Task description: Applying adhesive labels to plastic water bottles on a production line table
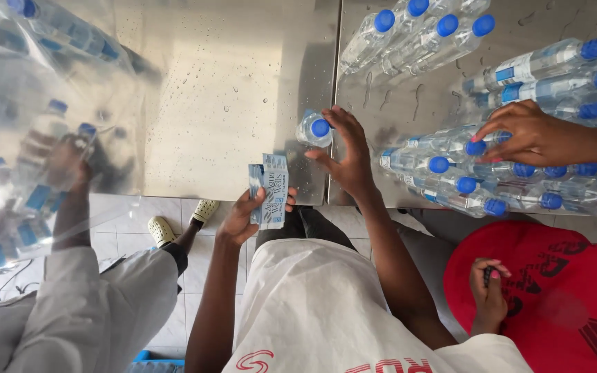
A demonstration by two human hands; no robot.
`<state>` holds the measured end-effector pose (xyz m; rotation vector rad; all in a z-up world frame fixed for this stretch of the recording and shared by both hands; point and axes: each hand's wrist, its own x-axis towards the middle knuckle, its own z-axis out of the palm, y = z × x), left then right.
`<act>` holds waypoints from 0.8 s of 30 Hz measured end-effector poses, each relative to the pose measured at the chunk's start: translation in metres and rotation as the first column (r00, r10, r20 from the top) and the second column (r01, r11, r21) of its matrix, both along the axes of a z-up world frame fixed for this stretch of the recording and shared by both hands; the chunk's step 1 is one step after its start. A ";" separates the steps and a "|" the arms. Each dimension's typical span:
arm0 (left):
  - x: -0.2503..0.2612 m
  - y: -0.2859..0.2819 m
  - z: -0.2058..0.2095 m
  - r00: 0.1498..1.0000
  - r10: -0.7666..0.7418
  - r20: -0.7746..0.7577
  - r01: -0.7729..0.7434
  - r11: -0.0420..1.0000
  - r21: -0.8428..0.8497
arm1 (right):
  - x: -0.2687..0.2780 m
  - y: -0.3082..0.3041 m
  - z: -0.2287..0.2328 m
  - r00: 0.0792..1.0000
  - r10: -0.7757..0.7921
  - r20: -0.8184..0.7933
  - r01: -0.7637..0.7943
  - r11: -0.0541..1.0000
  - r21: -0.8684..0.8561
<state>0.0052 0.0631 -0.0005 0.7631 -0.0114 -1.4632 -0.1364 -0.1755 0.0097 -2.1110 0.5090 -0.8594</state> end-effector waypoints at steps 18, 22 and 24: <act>0.076 -0.031 0.025 0.991 -0.134 0.000 0.133 0.985 0.112 | 0.030 0.044 -0.091 0.914 -0.406 -0.010 0.398 0.890 0.225; 0.099 -0.059 0.015 0.976 -0.218 0.010 0.217 0.974 0.067 | 0.024 0.039 -0.095 0.818 -0.576 -0.012 0.569 0.805 0.165; 0.105 -0.066 0.010 0.964 -0.265 0.023 0.265 0.964 -0.018 | 0.011 0.039 -0.098 0.619 -0.781 -0.083 0.784 0.611 0.105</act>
